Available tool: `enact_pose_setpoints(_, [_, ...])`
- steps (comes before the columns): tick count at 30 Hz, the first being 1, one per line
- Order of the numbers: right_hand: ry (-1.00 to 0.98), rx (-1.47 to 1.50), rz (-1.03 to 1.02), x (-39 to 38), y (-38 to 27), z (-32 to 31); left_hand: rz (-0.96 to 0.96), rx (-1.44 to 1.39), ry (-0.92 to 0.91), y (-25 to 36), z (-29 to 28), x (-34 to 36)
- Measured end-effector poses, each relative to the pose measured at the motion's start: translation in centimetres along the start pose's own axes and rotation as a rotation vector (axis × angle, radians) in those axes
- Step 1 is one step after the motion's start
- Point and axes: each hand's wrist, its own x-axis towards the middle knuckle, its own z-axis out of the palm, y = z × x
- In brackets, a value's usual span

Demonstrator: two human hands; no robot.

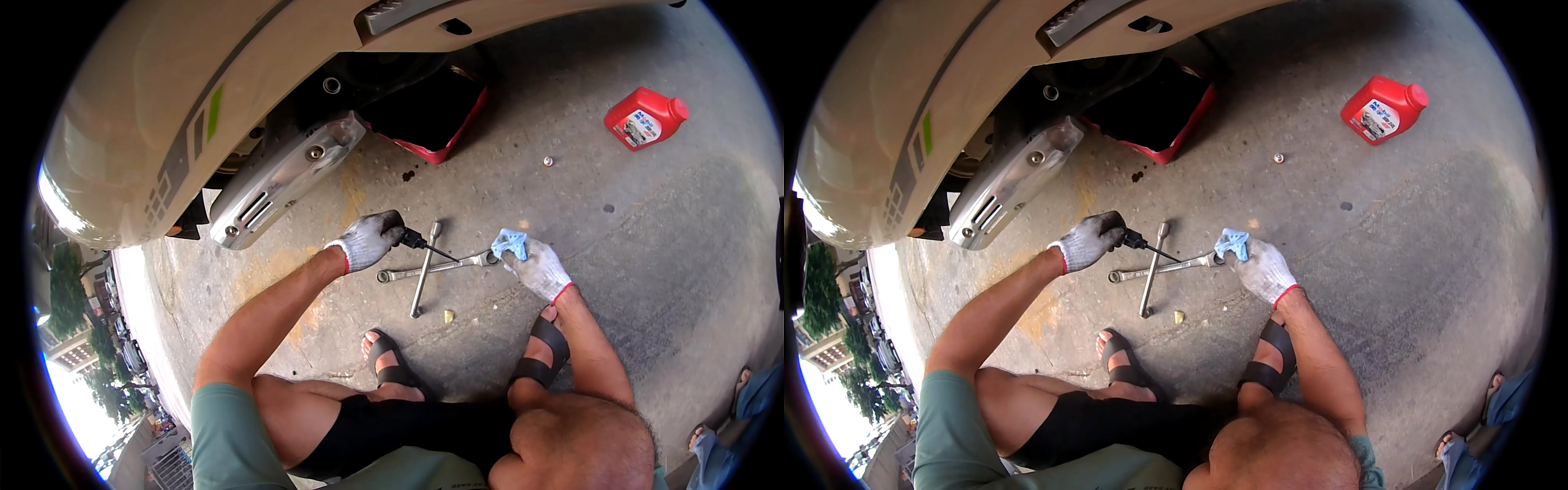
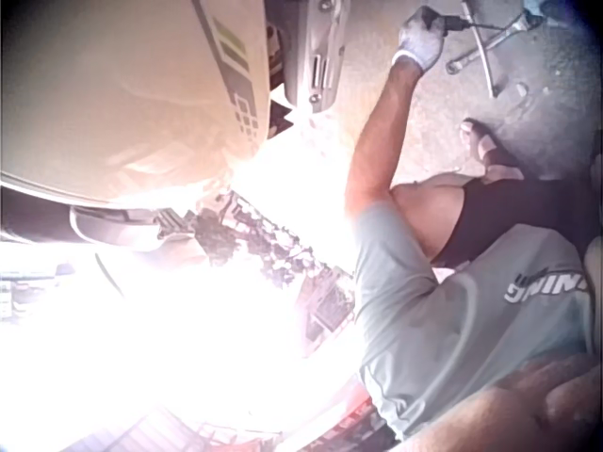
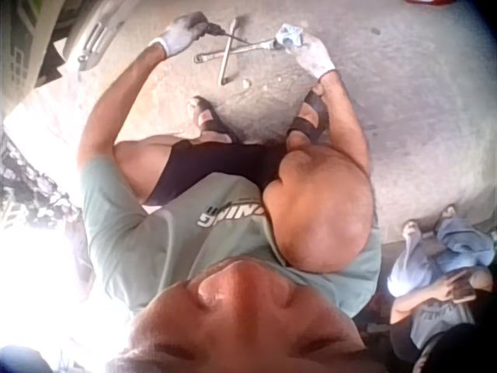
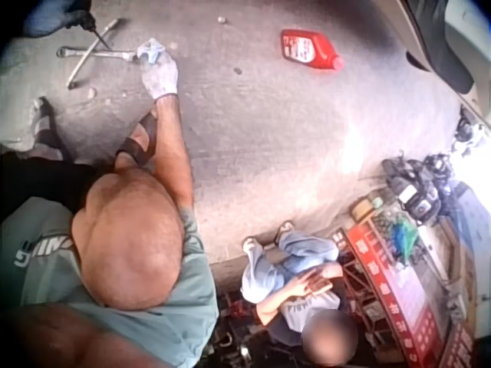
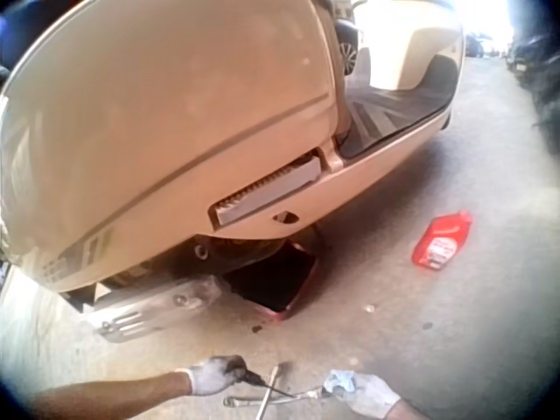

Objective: The person removes a bolt from the underside of a motorcycle with a socket wrench, cleans the bolt and the surrounding area with a blue cloth, and takes a red bottle of oil.

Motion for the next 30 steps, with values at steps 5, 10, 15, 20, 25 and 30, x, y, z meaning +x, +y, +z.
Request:
enact_pose_setpoints(5, [0.072,0.257,0.172,0.5,0.3,-0.9,-0.04,-0.031,-0.045,-0.8,0.3,0.1])
enact_pose_setpoints(10, [0.105,0.375,0.111,0.9,1.3,0.3,-0.038,-0.026,-0.042,-2.0,0.4,0.3])
enact_pose_setpoints(15, [0.104,0.31,0.107,0.8,1.3,0.4,-0.086,-0.004,-0.052,-2.6,0.1,0.3])
enact_pose_setpoints(20, [0.118,0.244,0.09,0.6,1.1,0.0,-0.168,0.006,-0.123,-1.9,-0.3,0.4])
enact_pose_setpoints(25, [0.107,0.317,0.147,0.4,0.0,0.0,-0.14,0.064,-0.098,-2.5,-0.3,0.0])
enact_pose_setpoints(30, [0.1,0.36,0.154,0.5,0.8,0.2,-0.11,0.13,-0.097,-2.9,-0.3,0.3])
